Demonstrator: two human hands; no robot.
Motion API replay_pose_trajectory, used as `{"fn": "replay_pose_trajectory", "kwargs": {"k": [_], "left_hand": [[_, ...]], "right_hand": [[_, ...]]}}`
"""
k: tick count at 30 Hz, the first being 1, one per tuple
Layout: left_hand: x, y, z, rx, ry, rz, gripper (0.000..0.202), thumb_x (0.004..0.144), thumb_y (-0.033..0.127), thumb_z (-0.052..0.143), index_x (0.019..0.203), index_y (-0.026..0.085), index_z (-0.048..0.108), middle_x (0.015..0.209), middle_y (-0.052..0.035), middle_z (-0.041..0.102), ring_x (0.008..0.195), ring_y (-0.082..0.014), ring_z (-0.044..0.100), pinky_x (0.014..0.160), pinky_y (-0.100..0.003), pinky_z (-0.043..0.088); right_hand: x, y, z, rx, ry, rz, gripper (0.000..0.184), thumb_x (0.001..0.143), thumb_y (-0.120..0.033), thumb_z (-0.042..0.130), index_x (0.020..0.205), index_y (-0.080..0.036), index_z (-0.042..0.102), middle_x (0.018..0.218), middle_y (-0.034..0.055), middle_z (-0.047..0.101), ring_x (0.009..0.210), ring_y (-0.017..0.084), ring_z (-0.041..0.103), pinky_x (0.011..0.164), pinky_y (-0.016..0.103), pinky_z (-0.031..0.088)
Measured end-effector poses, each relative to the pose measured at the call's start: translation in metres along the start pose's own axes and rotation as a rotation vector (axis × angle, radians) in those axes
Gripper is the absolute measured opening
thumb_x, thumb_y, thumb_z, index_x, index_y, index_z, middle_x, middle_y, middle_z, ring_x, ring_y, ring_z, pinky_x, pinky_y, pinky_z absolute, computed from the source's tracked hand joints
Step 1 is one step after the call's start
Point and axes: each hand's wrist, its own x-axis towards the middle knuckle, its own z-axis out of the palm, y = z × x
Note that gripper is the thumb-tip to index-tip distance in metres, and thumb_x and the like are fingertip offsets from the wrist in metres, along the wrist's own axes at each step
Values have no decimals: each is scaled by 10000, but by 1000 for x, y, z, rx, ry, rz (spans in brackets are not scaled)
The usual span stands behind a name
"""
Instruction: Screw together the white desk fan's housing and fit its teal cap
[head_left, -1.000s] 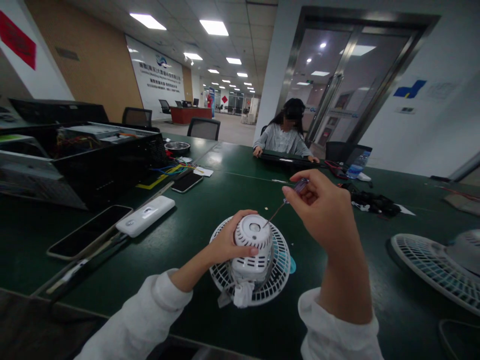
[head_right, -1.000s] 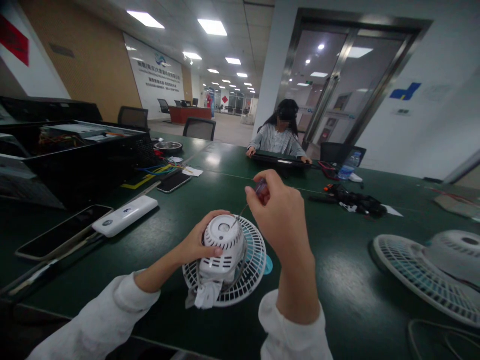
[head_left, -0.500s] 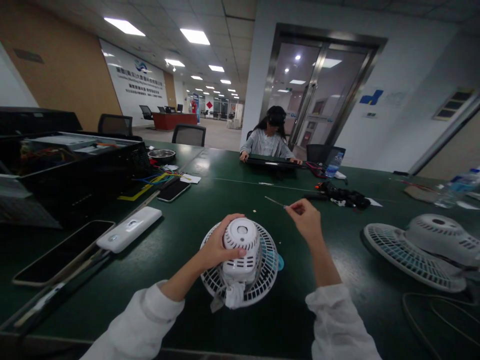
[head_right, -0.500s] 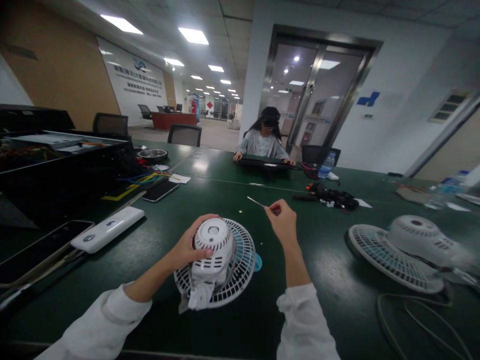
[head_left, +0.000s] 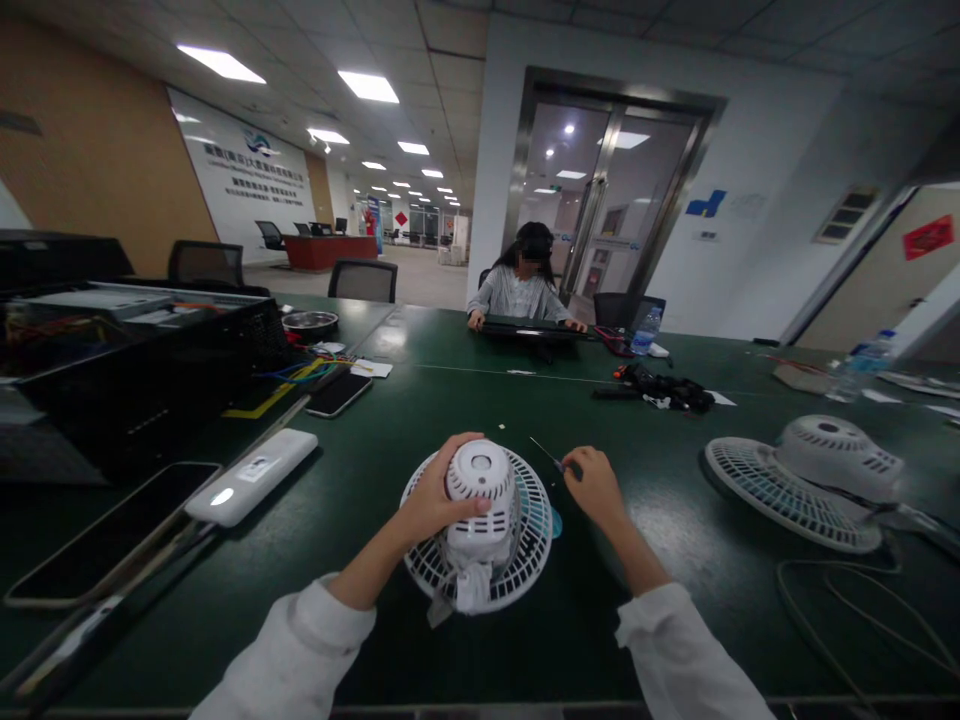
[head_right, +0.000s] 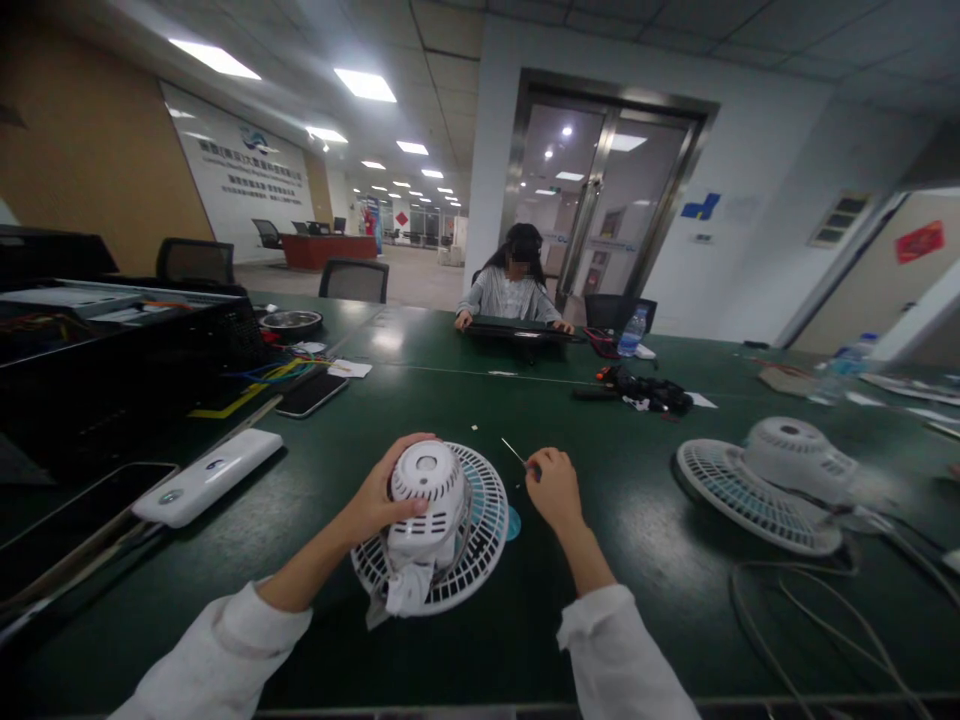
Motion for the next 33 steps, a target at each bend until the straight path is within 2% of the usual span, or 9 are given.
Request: {"fn": "replay_pose_trajectory", "kwargs": {"k": [4,8,12,15,18,21,23,28,33], "left_hand": [[0,1,0,-10,-17,-1,700,641,357,750,1225,213,393,1193,-85,505,1098,-275,508,933,-379,419],[0,2,1,-21,-9,-4,698,632,337,758,1221,215,405,1184,-79,506,1091,-273,513,934,-383,418],[0,1,0,-30,18,0,706,610,336,772,1210,212,420,1153,-71,517,1070,-269,524,924,-384,424],[-1,0,-1,-32,37,1,714,603,348,774,1210,207,424,1149,-76,524,1061,-272,530,924,-394,422],[-1,-1,-1,-34,49,5,724,600,359,773,1215,206,424,1159,-79,522,1054,-270,537,913,-385,428],[-2,-1,-3,-31,67,8,718,599,350,775,1213,208,432,1147,-74,530,1049,-265,536,909,-377,426],[-2,-2,-8,-29,90,10,719,589,350,782,1204,207,437,1137,-71,539,1052,-265,529,922,-383,412],[-3,-9,-27,-18,152,15,714,563,370,794,1164,194,452,1127,-68,542,1059,-270,516,938,-394,393],[-4,-11,-35,0,166,28,707,563,388,793,1152,185,458,1095,-61,557,1015,-249,534,905,-367,415]], "right_hand": [[-32,-14,-8,35,-110,-112,108,805,-164,557,898,-164,613,1024,41,609,1008,176,542,890,354,422],[-51,-28,-5,21,-215,-161,168,759,-95,499,838,-182,619,914,25,629,883,146,578,795,260,441],[-56,-31,-12,-80,-207,-135,192,753,-62,459,807,-153,619,880,68,635,865,179,578,780,286,431],[-58,-33,-36,-165,-143,-88,194,747,-48,436,736,-130,611,799,129,625,798,243,579,729,362,429],[-52,-48,-70,-172,-44,-95,184,798,-104,422,828,-136,601,874,149,616,839,261,565,746,394,422],[-39,-83,-100,-94,14,-210,159,850,-187,441,953,-168,560,1005,99,591,922,203,540,811,328,418],[-30,-113,-111,46,23,-364,110,847,-215,484,920,-178,556,940,63,590,824,166,543,726,278,438],[-11,-175,-104,48,-35,-594,94,825,-121,503,885,-151,568,900,53,591,852,163,521,775,285,427],[1,-193,-85,-29,-117,-654,157,798,-46,491,868,-117,613,919,90,604,886,204,514,805,345,421]]}}
